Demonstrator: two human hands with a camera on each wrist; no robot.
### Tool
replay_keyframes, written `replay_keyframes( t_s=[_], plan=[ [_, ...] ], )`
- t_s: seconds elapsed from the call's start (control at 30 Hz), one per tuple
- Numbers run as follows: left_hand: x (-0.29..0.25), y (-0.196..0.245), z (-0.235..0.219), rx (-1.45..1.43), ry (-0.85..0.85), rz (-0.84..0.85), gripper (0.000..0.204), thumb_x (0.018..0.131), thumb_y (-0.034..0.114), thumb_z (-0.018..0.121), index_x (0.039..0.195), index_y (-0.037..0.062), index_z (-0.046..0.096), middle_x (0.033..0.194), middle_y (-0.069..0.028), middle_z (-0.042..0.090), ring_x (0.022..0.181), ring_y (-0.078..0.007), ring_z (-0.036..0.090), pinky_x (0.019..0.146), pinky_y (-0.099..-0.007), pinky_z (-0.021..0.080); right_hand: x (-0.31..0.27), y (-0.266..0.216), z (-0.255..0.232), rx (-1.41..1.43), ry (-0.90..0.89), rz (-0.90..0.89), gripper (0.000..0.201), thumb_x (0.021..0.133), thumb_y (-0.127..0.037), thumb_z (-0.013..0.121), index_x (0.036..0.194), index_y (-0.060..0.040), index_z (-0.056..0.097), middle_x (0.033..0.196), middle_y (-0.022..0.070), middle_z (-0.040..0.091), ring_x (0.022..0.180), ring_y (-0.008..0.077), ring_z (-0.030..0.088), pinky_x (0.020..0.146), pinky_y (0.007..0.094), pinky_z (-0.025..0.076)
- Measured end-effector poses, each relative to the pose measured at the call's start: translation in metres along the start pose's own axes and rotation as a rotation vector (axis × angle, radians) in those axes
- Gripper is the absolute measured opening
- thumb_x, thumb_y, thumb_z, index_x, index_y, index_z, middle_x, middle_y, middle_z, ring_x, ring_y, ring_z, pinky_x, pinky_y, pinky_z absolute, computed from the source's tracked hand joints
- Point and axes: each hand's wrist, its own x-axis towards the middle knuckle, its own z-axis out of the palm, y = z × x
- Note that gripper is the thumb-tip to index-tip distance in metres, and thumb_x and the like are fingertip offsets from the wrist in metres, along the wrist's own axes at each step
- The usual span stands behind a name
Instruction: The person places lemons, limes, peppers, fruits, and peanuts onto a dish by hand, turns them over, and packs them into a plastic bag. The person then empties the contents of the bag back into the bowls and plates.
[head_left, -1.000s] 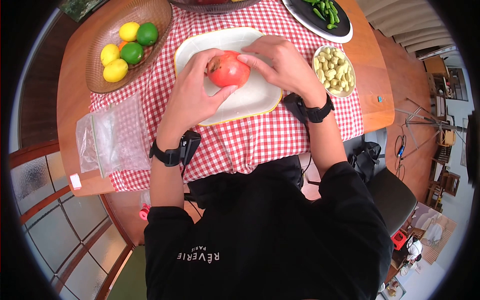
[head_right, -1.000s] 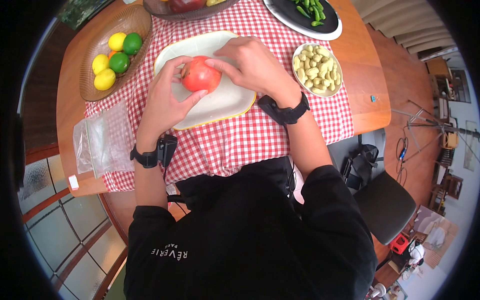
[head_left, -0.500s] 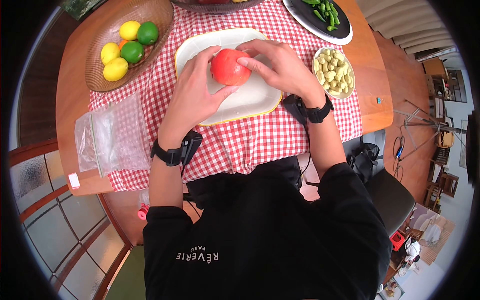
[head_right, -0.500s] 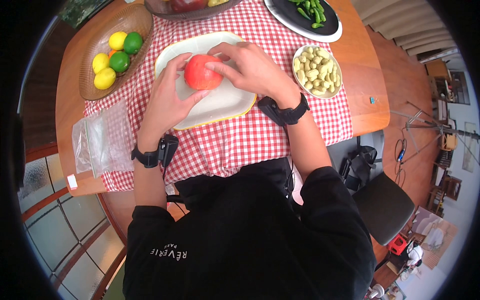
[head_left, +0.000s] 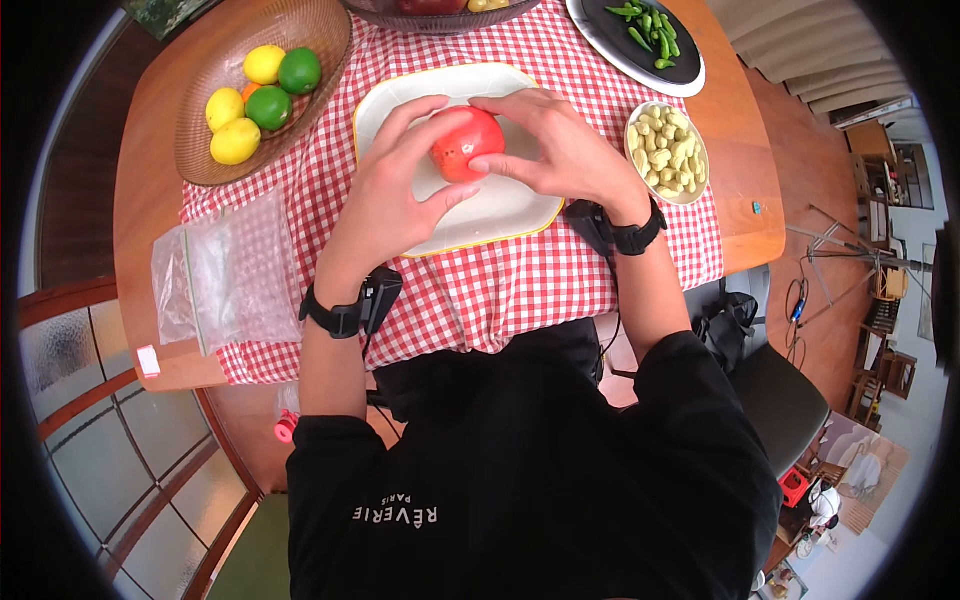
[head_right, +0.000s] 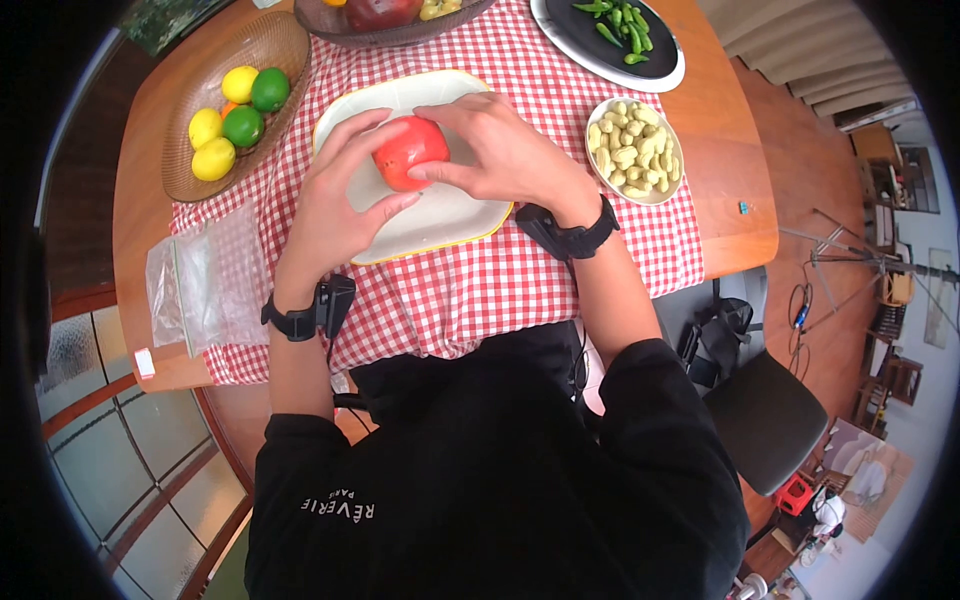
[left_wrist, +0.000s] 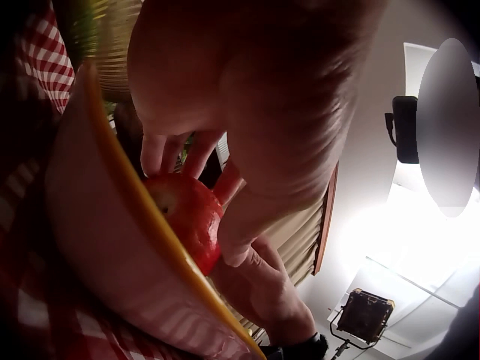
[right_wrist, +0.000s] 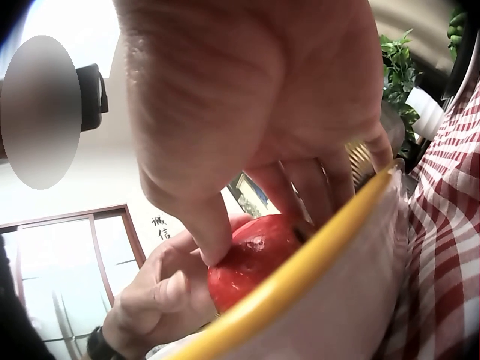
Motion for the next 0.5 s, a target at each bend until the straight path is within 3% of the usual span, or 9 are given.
replay_keyframes(
  t_s=[0.07,0.2,0.27,0.33,0.37,0.5],
  plan=[
    [0.0007,-0.0010,0.0006,0.041,0.099,-0.092,0.062,0.084,0.015,0.088,0.140,0.0047,0.063,0.142,-0.0174,0.061,0.132,-0.0381,0.059,0.111,-0.0474,0.049,0.0006,-0.0010,0.0000,0.022,0.005,-0.030,0.060,0.087,-0.037,0.086,0.131,0.0005,0.070,0.122,0.0246,0.073,0.116,0.0429,0.068,0.106,0.0487,0.051],
    [-0.0035,-0.0030,0.0030,0.155,0.045,-0.207,0.067,0.085,0.021,0.089,0.143,0.0029,0.061,0.139,-0.0187,0.063,0.130,-0.0386,0.059,0.112,-0.0487,0.048,0.0005,0.0038,0.0069,0.055,0.025,-0.110,0.066,0.086,-0.038,0.086,0.138,-0.0019,0.066,0.131,0.0216,0.070,0.129,0.0395,0.062,0.118,0.0510,0.040],
    [-0.0032,-0.0022,0.0024,0.149,0.002,-0.234,0.073,0.081,0.019,0.090,0.147,0.0057,0.060,0.141,-0.0178,0.062,0.130,-0.0384,0.058,0.113,-0.0495,0.046,-0.0005,-0.0007,0.0019,0.004,0.013,-0.091,0.067,0.085,-0.037,0.087,0.140,-0.0046,0.066,0.134,0.0184,0.070,0.131,0.0374,0.062,0.118,0.0507,0.041],
    [-0.0020,-0.0054,0.0010,0.188,0.022,-0.140,0.076,0.080,0.017,0.090,0.148,0.0068,0.059,0.142,-0.0172,0.062,0.131,-0.0380,0.057,0.114,-0.0493,0.045,-0.0014,-0.0001,0.0000,-0.048,0.001,-0.071,0.069,0.083,-0.035,0.089,0.142,-0.0074,0.065,0.136,0.0152,0.069,0.132,0.0352,0.062,0.118,0.0504,0.042],
    [-0.0018,-0.0064,0.0010,0.226,0.041,-0.048,0.078,0.078,0.016,0.090,0.149,0.0079,0.059,0.143,-0.0166,0.062,0.133,-0.0377,0.056,0.115,-0.0491,0.044,-0.0024,0.0029,0.0014,-0.004,0.018,-0.048,0.068,0.084,-0.036,0.088,0.141,-0.0073,0.065,0.136,0.0139,0.069,0.133,0.0349,0.061,0.122,0.0535,0.037],
    [-0.0015,-0.0052,0.0012,0.241,0.005,0.000,0.081,0.075,0.009,0.090,0.150,0.0071,0.058,0.147,-0.0138,0.061,0.137,-0.0362,0.056,0.117,-0.0478,0.044,-0.0042,0.0030,0.0034,-0.042,-0.037,-0.003,0.064,0.087,-0.038,0.086,0.140,-0.0073,0.066,0.137,0.0115,0.070,0.136,0.0330,0.060,0.128,0.0609,0.023]
  ],
)
